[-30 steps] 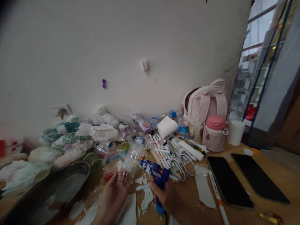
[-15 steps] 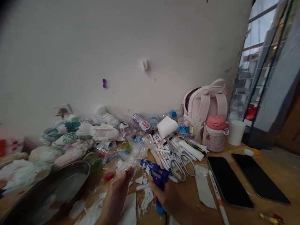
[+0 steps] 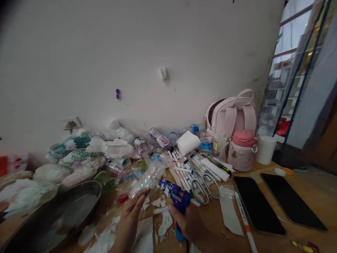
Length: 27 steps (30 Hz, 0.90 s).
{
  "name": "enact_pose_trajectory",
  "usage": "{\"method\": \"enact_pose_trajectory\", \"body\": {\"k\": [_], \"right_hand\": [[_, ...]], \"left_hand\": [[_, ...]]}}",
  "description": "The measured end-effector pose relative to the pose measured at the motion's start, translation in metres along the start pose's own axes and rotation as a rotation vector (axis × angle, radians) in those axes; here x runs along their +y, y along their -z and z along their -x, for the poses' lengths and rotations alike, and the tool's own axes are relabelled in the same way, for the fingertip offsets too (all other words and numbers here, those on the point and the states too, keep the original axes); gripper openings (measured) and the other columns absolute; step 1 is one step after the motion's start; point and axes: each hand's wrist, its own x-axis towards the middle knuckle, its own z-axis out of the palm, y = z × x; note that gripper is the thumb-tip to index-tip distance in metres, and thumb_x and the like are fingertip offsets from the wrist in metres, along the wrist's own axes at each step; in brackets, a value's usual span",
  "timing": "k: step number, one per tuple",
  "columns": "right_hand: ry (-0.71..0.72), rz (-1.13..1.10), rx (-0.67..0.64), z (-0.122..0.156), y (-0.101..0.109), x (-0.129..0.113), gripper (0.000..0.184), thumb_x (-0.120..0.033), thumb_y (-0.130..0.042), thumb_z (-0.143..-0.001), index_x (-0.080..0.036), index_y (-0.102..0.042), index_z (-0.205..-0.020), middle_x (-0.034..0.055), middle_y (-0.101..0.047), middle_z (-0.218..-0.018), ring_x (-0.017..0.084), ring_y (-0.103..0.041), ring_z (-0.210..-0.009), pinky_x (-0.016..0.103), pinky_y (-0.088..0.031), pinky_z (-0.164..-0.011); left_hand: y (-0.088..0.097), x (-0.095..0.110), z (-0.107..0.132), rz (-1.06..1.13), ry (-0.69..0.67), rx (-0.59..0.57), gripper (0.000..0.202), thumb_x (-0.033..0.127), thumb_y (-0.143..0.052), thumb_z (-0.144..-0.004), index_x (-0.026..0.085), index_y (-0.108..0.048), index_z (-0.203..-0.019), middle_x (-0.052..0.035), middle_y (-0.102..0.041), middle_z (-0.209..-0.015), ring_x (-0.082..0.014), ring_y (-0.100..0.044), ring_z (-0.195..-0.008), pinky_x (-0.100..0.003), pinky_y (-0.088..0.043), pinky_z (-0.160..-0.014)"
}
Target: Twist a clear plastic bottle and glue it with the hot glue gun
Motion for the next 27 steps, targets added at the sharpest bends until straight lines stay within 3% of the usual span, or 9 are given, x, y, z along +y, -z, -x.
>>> {"method": "enact_pose_trajectory", "body": {"k": [7,11,14,19,22,25,27], "right_hand": [[-0.021,0.003,0.001,0.001,0.000,-0.010,0.040,-0.061,-0.052,-0.076,-0.021,-0.048,-0.072,-0.0033,-0.044,-0.055,0.014,-0.043,-0.051,0.025,-0.037,-0.047],[-0.028,0.004,0.012,0.002,0.000,-0.010,0.041,-0.062,-0.053,-0.075,-0.021,-0.048,-0.069,-0.0040,-0.044,-0.053,0.013,-0.041,-0.048,0.025,-0.035,-0.046],[-0.016,0.009,0.037,0.001,-0.001,-0.003,0.042,-0.062,-0.052,-0.077,-0.021,-0.050,-0.070,-0.0037,-0.044,-0.053,0.013,-0.042,-0.048,0.024,-0.035,-0.046],[-0.025,0.004,0.106,-0.002,-0.001,0.008,0.045,-0.066,-0.054,-0.075,-0.020,-0.052,-0.073,-0.0029,-0.046,-0.053,0.014,-0.044,-0.048,0.025,-0.037,-0.047],[-0.046,-0.019,0.103,-0.004,0.000,0.010,0.047,-0.067,-0.055,-0.074,-0.020,-0.055,-0.076,-0.0028,-0.047,-0.052,0.015,-0.046,-0.049,0.025,-0.037,-0.046],[-0.037,-0.023,0.103,-0.004,0.000,0.010,0.048,-0.067,-0.054,-0.075,-0.019,-0.057,-0.082,-0.0030,-0.047,-0.054,0.014,-0.046,-0.049,0.025,-0.038,-0.047],[-0.029,-0.026,0.104,-0.004,0.000,0.011,0.049,-0.066,-0.054,-0.076,-0.019,-0.058,-0.086,-0.0027,-0.048,-0.056,0.015,-0.047,-0.050,0.025,-0.040,-0.048]], "left_hand": [[0.002,-0.002,0.001,-0.165,-0.157,-0.073,0.026,0.041,-0.058,-0.082,0.025,-0.075,-0.093,-0.0062,-0.076,-0.101,-0.0267,-0.067,-0.099,-0.039,-0.051,-0.090],[-0.003,-0.008,0.004,-0.205,-0.239,-0.053,0.025,0.038,-0.056,-0.084,0.025,-0.075,-0.093,-0.0068,-0.076,-0.097,-0.0261,-0.068,-0.096,-0.039,-0.052,-0.088],[-0.006,-0.008,0.004,-0.276,-0.375,-0.022,0.024,0.035,-0.055,-0.085,0.024,-0.074,-0.093,-0.0074,-0.076,-0.094,-0.0247,-0.069,-0.092,-0.038,-0.054,-0.085],[-0.004,0.003,0.002,-0.554,-0.687,-0.094,0.027,0.024,-0.049,-0.088,0.018,-0.073,-0.099,-0.0129,-0.076,-0.093,-0.0239,-0.072,-0.088,-0.035,-0.059,-0.077],[-0.003,0.007,0.002,-0.701,-0.858,-0.074,0.028,0.016,-0.047,-0.087,0.015,-0.071,-0.101,-0.0138,-0.076,-0.091,-0.0244,-0.072,-0.084,-0.037,-0.060,-0.074],[-0.001,0.004,0.001,-0.800,-0.934,-0.050,0.030,0.011,-0.046,-0.086,0.017,-0.070,-0.104,-0.0121,-0.077,-0.092,-0.0246,-0.072,-0.081,-0.038,-0.060,-0.071],[0.001,0.001,-0.001,-0.816,-0.911,-0.046,0.031,0.011,-0.046,-0.086,0.018,-0.068,-0.107,-0.0117,-0.077,-0.094,-0.0244,-0.071,-0.083,-0.038,-0.060,-0.072]]}}
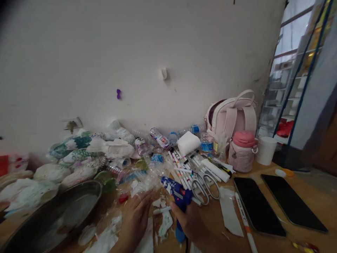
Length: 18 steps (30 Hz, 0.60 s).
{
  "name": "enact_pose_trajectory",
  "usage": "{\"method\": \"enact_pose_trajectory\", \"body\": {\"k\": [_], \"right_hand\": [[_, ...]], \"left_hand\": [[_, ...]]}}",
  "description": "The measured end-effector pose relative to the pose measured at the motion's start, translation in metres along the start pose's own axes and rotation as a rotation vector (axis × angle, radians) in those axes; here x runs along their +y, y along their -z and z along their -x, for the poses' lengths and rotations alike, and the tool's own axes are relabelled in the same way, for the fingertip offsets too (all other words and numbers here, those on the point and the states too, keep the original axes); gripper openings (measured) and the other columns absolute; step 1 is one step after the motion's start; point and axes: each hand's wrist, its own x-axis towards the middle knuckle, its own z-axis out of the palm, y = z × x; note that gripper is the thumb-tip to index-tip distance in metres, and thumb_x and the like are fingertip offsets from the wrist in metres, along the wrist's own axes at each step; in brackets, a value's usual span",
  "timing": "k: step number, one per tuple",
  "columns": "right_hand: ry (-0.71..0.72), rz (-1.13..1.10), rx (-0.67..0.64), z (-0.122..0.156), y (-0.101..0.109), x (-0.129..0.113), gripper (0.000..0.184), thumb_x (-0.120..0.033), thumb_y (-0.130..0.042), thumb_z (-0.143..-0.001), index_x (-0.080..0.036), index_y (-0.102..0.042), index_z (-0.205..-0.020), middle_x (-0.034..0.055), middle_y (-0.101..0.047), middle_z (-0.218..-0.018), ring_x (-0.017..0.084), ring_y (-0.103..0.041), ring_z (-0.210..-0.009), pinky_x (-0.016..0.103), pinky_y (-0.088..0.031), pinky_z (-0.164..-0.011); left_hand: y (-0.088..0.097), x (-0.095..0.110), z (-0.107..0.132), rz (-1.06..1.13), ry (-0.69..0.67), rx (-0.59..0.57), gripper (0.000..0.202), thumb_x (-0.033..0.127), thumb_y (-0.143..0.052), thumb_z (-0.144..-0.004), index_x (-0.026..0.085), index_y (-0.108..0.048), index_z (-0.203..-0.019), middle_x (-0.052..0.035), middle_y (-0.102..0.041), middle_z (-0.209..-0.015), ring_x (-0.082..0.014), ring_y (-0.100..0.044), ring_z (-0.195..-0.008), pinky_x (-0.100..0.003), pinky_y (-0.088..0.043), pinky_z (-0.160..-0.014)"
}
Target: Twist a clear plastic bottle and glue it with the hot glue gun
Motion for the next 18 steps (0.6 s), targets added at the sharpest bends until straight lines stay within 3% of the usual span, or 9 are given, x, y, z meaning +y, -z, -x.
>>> {"method": "enact_pose_trajectory", "body": {"k": [8,11,14,16,18], "right_hand": [[-0.018,0.082,-0.033,0.000,0.000,-0.008,0.039,-0.060,-0.054,-0.077,-0.020,-0.055,-0.075,-0.0038,-0.046,-0.053,0.014,-0.045,-0.049,0.025,-0.036,-0.047],[-0.016,0.065,-0.073,0.002,0.001,-0.012,0.037,-0.057,-0.054,-0.077,-0.020,-0.052,-0.070,-0.0039,-0.045,-0.055,0.013,-0.044,-0.051,0.025,-0.037,-0.049],[-0.027,0.012,-0.101,0.003,0.001,-0.012,0.039,-0.059,-0.053,-0.077,-0.020,-0.055,-0.077,-0.0039,-0.045,-0.058,0.014,-0.045,-0.052,0.025,-0.038,-0.050],[-0.015,0.000,-0.100,0.003,0.001,-0.011,0.041,-0.060,-0.054,-0.077,-0.019,-0.056,-0.082,-0.0034,-0.047,-0.061,0.014,-0.046,-0.053,0.025,-0.039,-0.050],[-0.007,-0.004,-0.095,0.003,0.000,-0.011,0.044,-0.063,-0.054,-0.075,-0.019,-0.057,-0.080,-0.0031,-0.047,-0.061,0.014,-0.045,-0.053,0.025,-0.039,-0.050]], "left_hand": [[-0.003,-0.008,0.007,0.317,0.388,0.043,0.029,0.026,-0.048,-0.090,0.020,-0.068,-0.111,-0.0121,-0.073,-0.109,-0.0232,-0.067,-0.104,-0.039,-0.053,-0.090],[-0.003,-0.003,0.005,0.583,0.669,0.073,0.029,0.037,-0.054,-0.086,0.022,-0.070,-0.104,-0.0099,-0.073,-0.110,-0.0251,-0.065,-0.108,-0.043,-0.047,-0.098],[-0.002,0.003,-0.001,0.895,1.006,0.151,0.035,0.044,-0.064,-0.078,0.022,-0.069,-0.105,-0.0080,-0.076,-0.104,-0.0265,-0.064,-0.109,-0.044,-0.043,-0.101],[-0.001,0.007,-0.008,1.098,1.204,0.220,0.039,0.040,-0.071,-0.073,0.024,-0.067,-0.108,-0.0049,-0.077,-0.097,-0.0245,-0.065,-0.107,-0.041,-0.044,-0.100],[0.001,0.011,-0.015,1.313,1.306,0.289,0.029,0.030,-0.072,-0.073,0.024,-0.070,-0.102,-0.0026,-0.078,-0.092,-0.0196,-0.069,-0.099,-0.033,-0.047,-0.096]]}}
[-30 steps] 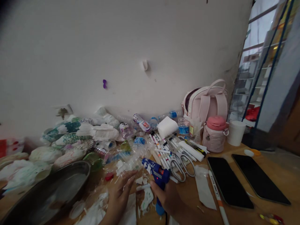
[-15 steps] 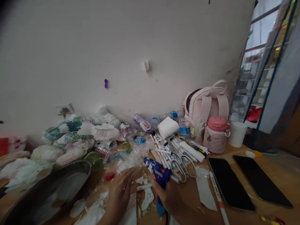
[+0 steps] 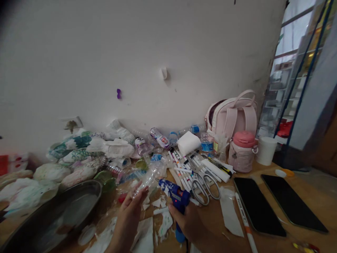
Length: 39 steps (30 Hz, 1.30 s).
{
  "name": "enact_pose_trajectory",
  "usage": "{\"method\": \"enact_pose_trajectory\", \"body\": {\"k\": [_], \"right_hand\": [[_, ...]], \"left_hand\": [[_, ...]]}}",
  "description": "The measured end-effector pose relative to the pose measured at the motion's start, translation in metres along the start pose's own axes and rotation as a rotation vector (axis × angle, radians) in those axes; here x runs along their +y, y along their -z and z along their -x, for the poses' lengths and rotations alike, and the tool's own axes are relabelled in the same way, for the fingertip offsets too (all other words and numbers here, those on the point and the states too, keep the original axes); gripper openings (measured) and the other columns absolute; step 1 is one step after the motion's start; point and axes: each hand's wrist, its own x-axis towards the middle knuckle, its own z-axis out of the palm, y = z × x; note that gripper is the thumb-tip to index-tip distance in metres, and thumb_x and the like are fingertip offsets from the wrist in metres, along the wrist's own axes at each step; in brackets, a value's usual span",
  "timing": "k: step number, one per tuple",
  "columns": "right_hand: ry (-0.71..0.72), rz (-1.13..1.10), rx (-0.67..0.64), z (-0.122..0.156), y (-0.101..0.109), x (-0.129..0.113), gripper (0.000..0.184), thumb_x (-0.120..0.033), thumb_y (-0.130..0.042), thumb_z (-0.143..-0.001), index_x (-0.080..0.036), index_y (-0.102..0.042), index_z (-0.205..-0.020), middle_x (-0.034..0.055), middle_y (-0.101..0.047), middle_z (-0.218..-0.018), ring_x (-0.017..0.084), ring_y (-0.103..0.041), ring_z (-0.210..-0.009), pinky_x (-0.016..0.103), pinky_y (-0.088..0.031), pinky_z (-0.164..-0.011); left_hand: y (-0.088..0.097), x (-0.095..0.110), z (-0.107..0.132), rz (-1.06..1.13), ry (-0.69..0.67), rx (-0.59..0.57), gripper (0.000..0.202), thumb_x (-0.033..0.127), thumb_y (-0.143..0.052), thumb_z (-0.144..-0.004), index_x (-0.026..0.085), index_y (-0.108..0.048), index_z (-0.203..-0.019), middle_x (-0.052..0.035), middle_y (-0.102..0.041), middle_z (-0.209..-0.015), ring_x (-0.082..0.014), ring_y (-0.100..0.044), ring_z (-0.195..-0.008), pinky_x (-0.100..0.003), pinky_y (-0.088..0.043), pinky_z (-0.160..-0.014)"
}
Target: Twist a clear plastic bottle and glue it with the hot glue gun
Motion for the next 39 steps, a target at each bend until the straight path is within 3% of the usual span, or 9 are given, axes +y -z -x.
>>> {"method": "enact_pose_trajectory", "body": {"k": [2,5,11,15,19,23,27,31,39], "right_hand": [[-0.011,0.000,-0.003,0.001,0.000,-0.002,0.045,-0.064,-0.054,-0.074,-0.019,-0.056,-0.077,-0.0030,-0.046,-0.060,0.014,-0.045,-0.053,0.025,-0.039,-0.050],[-0.012,0.014,-0.018,0.002,0.000,-0.006,0.044,-0.063,-0.054,-0.075,-0.019,-0.056,-0.077,-0.0023,-0.046,-0.061,0.015,-0.046,-0.055,0.025,-0.041,-0.052],[0.012,0.038,-0.024,0.001,0.000,-0.002,0.047,-0.066,-0.051,-0.076,-0.019,-0.057,-0.080,-0.0038,-0.043,-0.056,0.013,-0.041,-0.052,0.024,-0.036,-0.049],[-0.007,0.047,-0.028,0.001,0.001,-0.004,0.049,-0.068,-0.051,-0.075,-0.019,-0.057,-0.080,-0.0031,-0.045,-0.058,0.014,-0.042,-0.053,0.026,-0.037,-0.050],[-0.021,0.004,-0.007,0.002,0.000,-0.009,0.047,-0.067,-0.055,-0.072,-0.021,-0.054,-0.079,-0.0034,-0.044,-0.058,0.014,-0.041,-0.053,0.025,-0.036,-0.049],[0.025,0.008,0.014,0.002,0.000,-0.003,0.047,-0.067,-0.053,-0.075,-0.020,-0.058,-0.084,-0.0025,-0.045,-0.059,0.014,-0.041,-0.053,0.026,-0.038,-0.049],[0.021,-0.010,0.046,0.001,-0.001,0.004,0.050,-0.070,-0.054,-0.074,-0.021,-0.057,-0.083,-0.0031,-0.045,-0.055,0.014,-0.043,-0.050,0.025,-0.037,-0.047],[0.020,0.011,0.061,-0.001,-0.001,0.006,0.052,-0.073,-0.052,-0.073,-0.021,-0.053,-0.070,-0.0035,-0.045,-0.050,0.013,-0.041,-0.046,0.025,-0.035,-0.045],[0.015,0.033,0.113,-0.002,0.000,0.007,0.050,-0.070,-0.052,-0.076,-0.020,-0.052,-0.069,-0.0032,-0.046,-0.049,0.013,-0.044,-0.046,0.025,-0.035,-0.046]], "left_hand": [[-0.006,0.006,0.002,0.185,0.094,-0.013,0.015,0.026,-0.061,-0.083,0.020,-0.074,-0.086,-0.0031,-0.078,-0.085,-0.0152,-0.071,-0.087,-0.027,-0.051,-0.088],[-0.012,0.012,0.003,0.329,0.242,0.038,0.047,0.028,-0.039,-0.096,0.015,-0.073,-0.067,-0.0052,-0.076,-0.072,-0.0126,-0.072,-0.071,-0.024,-0.056,-0.077],[-0.009,0.009,0.001,0.357,0.268,0.016,0.047,0.010,-0.039,-0.094,0.016,-0.073,-0.062,-0.0045,-0.076,-0.067,-0.0104,-0.072,-0.066,-0.023,-0.057,-0.077],[0.003,-0.003,-0.001,0.212,0.103,-0.125,0.011,0.022,-0.069,-0.078,0.018,-0.077,-0.082,-0.0054,-0.079,-0.090,-0.0177,-0.071,-0.093,-0.031,-0.047,-0.100],[0.007,-0.009,-0.001,-0.063,0.005,-0.161,0.034,0.039,-0.080,-0.064,0.026,-0.076,-0.094,-0.0041,-0.077,-0.102,-0.0266,-0.063,-0.112,-0.047,-0.031,-0.112],[0.008,-0.007,-0.002,-0.376,-0.173,-0.187,0.035,0.045,-0.077,-0.064,0.026,-0.076,-0.094,-0.0066,-0.074,-0.107,-0.0313,-0.063,-0.112,-0.051,-0.039,-0.106],[0.013,-0.008,-0.002,-0.645,-0.346,-0.246,0.031,0.045,-0.066,-0.075,0.028,-0.075,-0.099,-0.0063,-0.072,-0.112,-0.0304,-0.063,-0.112,-0.050,-0.043,-0.102],[0.017,-0.011,-0.002,-0.780,-0.487,-0.303,0.029,0.041,-0.060,-0.080,0.029,-0.074,-0.103,-0.0073,-0.072,-0.111,-0.0290,-0.066,-0.107,-0.046,-0.049,-0.096],[0.016,-0.014,0.001,-1.074,-0.887,-0.417,0.031,0.025,-0.053,-0.088,0.030,-0.069,-0.113,-0.0088,-0.075,-0.106,-0.0245,-0.070,-0.098,-0.039,-0.056,-0.087]]}}
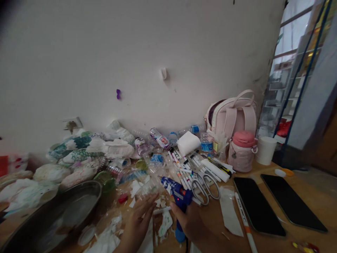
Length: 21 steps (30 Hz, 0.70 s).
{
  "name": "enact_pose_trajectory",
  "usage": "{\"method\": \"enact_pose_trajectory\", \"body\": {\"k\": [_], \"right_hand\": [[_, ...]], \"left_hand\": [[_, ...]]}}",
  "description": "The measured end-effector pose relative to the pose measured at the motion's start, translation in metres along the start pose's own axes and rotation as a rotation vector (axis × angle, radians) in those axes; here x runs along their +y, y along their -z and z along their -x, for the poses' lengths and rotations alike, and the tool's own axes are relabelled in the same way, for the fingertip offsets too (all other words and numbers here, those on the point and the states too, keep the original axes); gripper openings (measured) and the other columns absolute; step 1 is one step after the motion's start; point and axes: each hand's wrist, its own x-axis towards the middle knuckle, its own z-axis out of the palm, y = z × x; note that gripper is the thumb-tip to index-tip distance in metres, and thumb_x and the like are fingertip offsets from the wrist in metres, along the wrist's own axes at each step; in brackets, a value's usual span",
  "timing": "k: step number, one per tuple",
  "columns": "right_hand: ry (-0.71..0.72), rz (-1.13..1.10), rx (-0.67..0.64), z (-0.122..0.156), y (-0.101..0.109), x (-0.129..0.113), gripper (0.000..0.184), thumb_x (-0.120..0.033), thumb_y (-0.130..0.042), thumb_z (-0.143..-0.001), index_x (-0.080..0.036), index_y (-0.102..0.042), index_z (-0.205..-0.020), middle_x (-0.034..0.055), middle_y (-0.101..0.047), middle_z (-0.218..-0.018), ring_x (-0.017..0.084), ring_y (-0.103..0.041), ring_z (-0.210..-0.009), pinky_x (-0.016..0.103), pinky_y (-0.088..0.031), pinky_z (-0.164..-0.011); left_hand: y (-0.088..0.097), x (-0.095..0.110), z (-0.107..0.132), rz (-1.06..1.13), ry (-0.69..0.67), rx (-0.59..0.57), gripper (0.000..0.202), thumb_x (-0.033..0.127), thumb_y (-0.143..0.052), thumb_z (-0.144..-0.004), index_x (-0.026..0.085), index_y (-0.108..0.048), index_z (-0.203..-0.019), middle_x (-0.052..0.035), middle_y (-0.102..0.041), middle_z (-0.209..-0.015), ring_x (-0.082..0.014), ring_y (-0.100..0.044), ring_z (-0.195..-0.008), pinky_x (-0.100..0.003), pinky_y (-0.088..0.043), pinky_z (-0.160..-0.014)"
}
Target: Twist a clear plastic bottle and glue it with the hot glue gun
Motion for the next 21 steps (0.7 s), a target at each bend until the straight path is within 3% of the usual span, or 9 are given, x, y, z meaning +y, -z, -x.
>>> {"method": "enact_pose_trajectory", "body": {"k": [4,10,16,21], "right_hand": [[-0.009,-0.071,-0.002,0.000,0.000,-0.004,0.049,-0.069,-0.055,-0.074,-0.019,-0.053,-0.072,-0.0030,-0.047,-0.054,0.014,-0.046,-0.050,0.025,-0.038,-0.048],[0.021,0.007,0.019,-0.001,0.002,0.001,0.050,-0.068,-0.055,-0.074,-0.019,-0.061,-0.082,-0.0023,-0.048,-0.053,0.015,-0.047,-0.050,0.026,-0.040,-0.050],[-0.005,0.024,0.016,-0.002,0.001,0.002,0.051,-0.070,-0.056,-0.072,-0.020,-0.060,-0.080,-0.0027,-0.048,-0.051,0.016,-0.048,-0.048,0.025,-0.038,-0.046],[0.000,0.058,-0.037,0.000,0.002,-0.007,0.047,-0.066,-0.054,-0.075,-0.020,-0.060,-0.081,-0.0031,-0.047,-0.052,0.015,-0.046,-0.049,0.026,-0.038,-0.048]], "left_hand": [[0.001,0.000,0.001,-0.053,-0.040,-0.006,0.033,0.022,-0.051,-0.088,0.028,-0.068,-0.115,-0.0096,-0.075,-0.106,-0.0246,-0.070,-0.098,-0.040,-0.056,-0.088],[0.002,-0.001,-0.001,0.049,0.115,0.076,0.031,0.027,-0.053,-0.086,0.029,-0.070,-0.112,-0.0089,-0.074,-0.111,-0.0261,-0.068,-0.104,-0.044,-0.052,-0.092],[0.003,-0.001,-0.003,0.344,0.365,0.139,0.030,0.038,-0.063,-0.079,0.028,-0.072,-0.106,-0.0075,-0.073,-0.112,-0.0278,-0.064,-0.110,-0.047,-0.046,-0.099],[0.000,0.002,-0.007,0.792,0.709,0.222,0.035,0.042,-0.077,-0.065,0.023,-0.076,-0.094,-0.0075,-0.076,-0.105,-0.0288,-0.065,-0.109,-0.044,-0.044,-0.102]]}}
